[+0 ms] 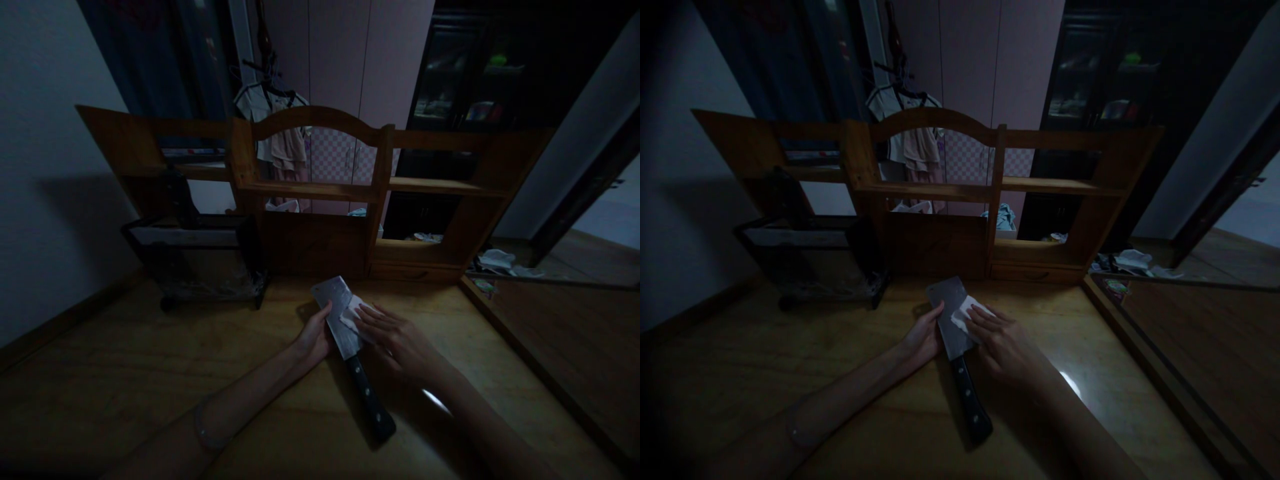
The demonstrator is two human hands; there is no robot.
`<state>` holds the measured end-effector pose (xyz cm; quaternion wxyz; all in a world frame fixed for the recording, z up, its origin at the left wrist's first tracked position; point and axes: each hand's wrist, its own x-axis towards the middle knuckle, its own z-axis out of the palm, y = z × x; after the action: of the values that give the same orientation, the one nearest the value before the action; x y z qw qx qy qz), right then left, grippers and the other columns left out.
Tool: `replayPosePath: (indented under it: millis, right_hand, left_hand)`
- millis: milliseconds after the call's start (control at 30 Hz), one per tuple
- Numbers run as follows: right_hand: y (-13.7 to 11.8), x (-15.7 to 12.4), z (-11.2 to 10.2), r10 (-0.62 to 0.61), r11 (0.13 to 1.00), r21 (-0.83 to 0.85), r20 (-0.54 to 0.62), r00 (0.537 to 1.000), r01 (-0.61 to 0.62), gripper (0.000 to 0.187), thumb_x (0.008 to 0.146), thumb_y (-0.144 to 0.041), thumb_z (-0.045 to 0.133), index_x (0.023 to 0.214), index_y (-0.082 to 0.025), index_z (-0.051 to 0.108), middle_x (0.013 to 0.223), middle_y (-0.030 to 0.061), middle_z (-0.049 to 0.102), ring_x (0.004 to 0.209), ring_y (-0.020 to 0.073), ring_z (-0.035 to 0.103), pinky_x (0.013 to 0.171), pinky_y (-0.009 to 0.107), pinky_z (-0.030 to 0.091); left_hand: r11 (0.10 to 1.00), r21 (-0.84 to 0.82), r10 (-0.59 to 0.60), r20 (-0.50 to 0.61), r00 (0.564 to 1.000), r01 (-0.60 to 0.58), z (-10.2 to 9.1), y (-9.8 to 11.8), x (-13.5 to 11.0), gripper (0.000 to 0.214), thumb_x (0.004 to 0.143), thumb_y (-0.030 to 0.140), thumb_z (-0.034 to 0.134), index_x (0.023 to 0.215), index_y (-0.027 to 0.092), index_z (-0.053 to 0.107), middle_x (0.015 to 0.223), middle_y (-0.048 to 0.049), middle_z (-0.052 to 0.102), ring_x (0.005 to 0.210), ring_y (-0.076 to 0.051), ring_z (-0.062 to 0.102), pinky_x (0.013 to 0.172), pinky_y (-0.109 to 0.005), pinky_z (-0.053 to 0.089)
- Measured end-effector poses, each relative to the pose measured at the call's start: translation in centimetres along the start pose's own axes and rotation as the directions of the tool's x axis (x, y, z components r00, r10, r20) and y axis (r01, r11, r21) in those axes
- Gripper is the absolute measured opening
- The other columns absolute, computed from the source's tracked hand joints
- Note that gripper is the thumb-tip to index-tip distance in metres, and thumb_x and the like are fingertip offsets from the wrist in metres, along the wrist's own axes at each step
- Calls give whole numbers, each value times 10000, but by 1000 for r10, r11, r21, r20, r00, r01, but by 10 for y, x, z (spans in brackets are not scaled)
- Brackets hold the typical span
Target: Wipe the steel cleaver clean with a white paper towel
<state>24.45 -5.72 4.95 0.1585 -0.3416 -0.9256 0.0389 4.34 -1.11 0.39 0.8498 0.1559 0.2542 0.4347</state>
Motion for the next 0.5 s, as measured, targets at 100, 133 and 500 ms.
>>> replayPosePath:
  millis: [100,133,500]
  right_hand:
    - [-9,4,7,18,997,79,36,999,-21,691,849,-148,488,1502,-196,268,1569,53,207,1454,235,176,1203,461,164]
    - [-13,5,9,26,993,115,48,999,-32,692,860,-151,476,1509,-205,243,1575,44,181,1458,234,158,1204,462,161]
    - [-22,10,10,19,944,328,61,998,-38,562,965,-244,400,1503,-270,239,1564,24,232,1446,225,217,1191,466,185]
  left_hand:
    - [1000,-24,-13,38,999,14,0,1,0,388,969,336,434,1131,31,610,978,-157,721,876,-225,693,964,-361,454]
    - [999,-29,-24,57,998,26,0,1,0,402,972,351,422,1109,29,619,973,-161,720,886,-227,692,965,-357,454]
    - [998,11,-56,109,992,55,-6,1,2,512,962,460,405,965,17,662,901,-188,731,843,-245,705,898,-352,491]
